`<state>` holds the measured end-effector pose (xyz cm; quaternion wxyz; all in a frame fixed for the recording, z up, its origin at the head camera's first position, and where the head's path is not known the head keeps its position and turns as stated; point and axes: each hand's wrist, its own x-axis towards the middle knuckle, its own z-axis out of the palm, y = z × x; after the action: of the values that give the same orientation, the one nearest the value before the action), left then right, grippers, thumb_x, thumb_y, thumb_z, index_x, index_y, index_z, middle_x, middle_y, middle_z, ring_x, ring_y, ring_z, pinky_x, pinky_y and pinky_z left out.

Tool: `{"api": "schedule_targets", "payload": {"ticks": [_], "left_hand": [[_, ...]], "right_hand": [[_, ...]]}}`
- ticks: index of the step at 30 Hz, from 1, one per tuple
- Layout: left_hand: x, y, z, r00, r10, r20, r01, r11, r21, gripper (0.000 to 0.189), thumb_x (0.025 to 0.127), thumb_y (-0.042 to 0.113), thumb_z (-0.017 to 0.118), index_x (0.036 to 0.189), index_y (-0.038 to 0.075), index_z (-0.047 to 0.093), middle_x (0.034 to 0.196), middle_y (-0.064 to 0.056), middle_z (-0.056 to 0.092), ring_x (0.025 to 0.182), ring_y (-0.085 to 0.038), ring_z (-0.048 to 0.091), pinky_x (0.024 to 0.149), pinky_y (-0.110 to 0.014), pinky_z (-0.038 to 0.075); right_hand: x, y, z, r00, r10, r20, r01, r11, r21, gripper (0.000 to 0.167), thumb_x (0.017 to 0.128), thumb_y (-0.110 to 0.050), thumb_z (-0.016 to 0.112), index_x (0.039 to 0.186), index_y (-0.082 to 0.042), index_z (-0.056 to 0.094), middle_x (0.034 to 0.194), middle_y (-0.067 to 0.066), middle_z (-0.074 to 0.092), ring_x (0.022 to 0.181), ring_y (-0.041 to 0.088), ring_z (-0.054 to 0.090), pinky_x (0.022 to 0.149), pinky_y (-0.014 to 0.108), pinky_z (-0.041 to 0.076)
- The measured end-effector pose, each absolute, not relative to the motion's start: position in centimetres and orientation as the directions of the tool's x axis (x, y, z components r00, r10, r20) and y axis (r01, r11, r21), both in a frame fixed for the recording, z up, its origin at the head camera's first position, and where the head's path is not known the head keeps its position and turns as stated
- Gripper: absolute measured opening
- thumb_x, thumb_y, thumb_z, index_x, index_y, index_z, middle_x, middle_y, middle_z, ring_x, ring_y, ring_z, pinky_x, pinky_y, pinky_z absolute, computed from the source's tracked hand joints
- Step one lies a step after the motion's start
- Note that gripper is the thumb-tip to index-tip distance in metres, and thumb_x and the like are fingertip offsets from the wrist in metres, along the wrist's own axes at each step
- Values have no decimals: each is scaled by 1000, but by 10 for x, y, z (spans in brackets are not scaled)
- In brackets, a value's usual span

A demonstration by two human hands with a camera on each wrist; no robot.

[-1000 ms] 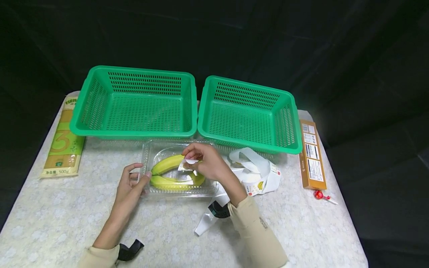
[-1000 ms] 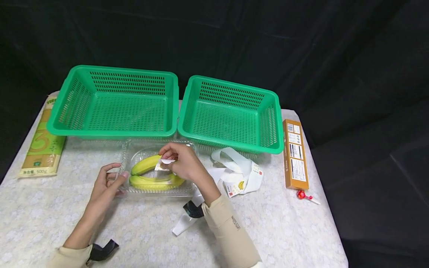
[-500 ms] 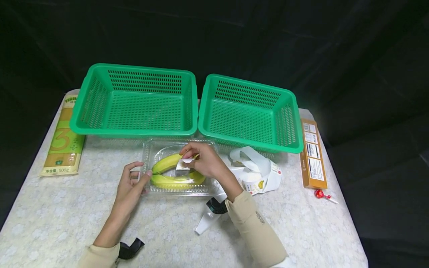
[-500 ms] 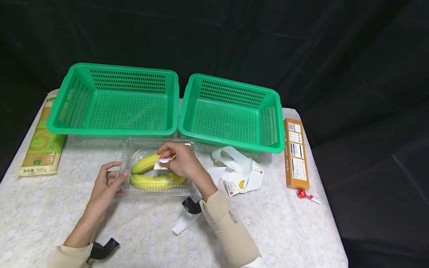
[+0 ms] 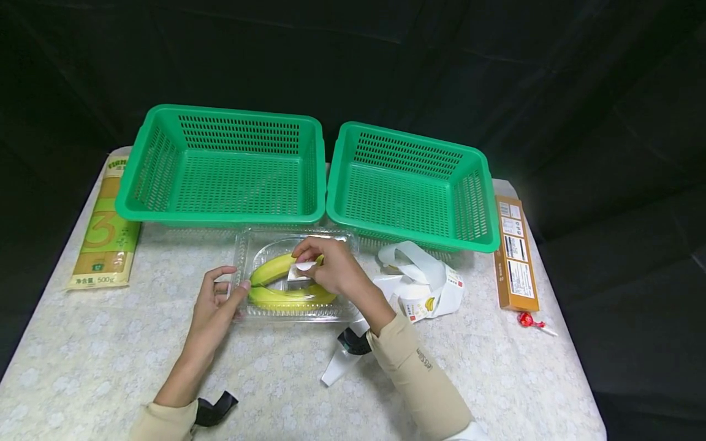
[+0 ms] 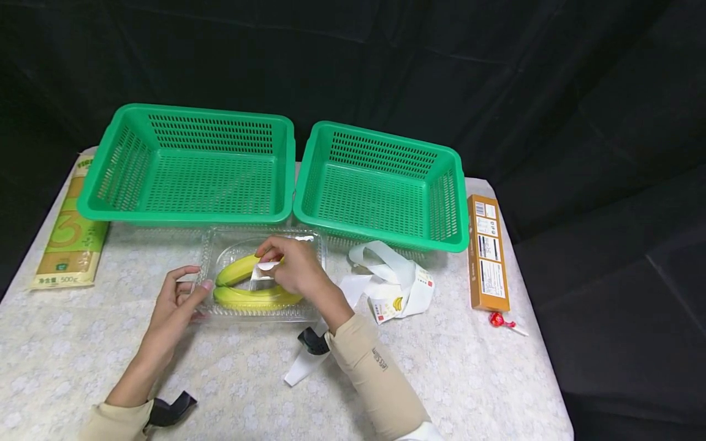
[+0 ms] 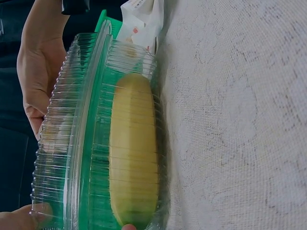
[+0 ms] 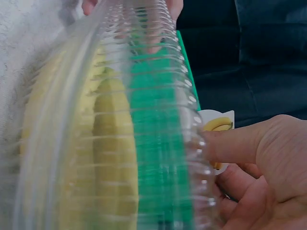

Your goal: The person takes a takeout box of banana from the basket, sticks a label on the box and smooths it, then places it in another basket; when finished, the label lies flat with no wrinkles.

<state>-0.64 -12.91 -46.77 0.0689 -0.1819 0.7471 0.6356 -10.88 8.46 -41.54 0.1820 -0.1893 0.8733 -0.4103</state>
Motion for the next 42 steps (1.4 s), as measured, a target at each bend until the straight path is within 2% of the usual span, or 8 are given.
{"api": "schedule_targets", "payload": {"ticks": [5,18,26,34,42], "left_hand": [[-7,-129,-468,-924,-186,-333,-358,125,925,51,102,32,59,144,15,37,107,-3,45,77,-9,54,69,-26,57],[-7,-129,-466,-924,-187,-335,-360,125,924,51,102,30,60,145,14,37,107,-4,45,78,-8,54,68,-25,57],[-7,-129,-466,-919,-208,-335,-373,183,909,51,101,31,59,145,15,38,111,-8,49,79,-13,58,68,-26,56],[-7,-128,-466,-918,-201,-343,-380,187,906,51,101,33,59,145,17,38,110,-8,50,78,-15,59,69,-27,56],[-7,-128,-465,-918,-196,-344,-379,186,906,52,102,33,59,145,16,37,111,-9,49,80,-15,58,70,-28,56]], "right_hand": [[-107,84,-417,-866,-484,-125,-218,592,-776,20,87,0,74,105,-8,73,96,5,75,90,17,67,72,23,52],[-110,83,-421,-869,-488,-85,-256,589,-766,25,85,2,74,107,-10,73,101,4,73,93,18,64,83,28,54],[-115,83,-429,-906,-421,-31,-235,565,-791,14,84,-9,81,96,-8,74,87,6,70,79,15,64,72,22,52],[-115,81,-434,-940,-336,57,-266,617,-740,11,86,-16,80,91,-9,74,78,6,59,67,12,51,61,22,41],[-116,78,-437,-935,-327,137,-327,645,-691,7,90,-15,76,88,-8,76,73,5,60,65,13,51,59,21,41]]}}
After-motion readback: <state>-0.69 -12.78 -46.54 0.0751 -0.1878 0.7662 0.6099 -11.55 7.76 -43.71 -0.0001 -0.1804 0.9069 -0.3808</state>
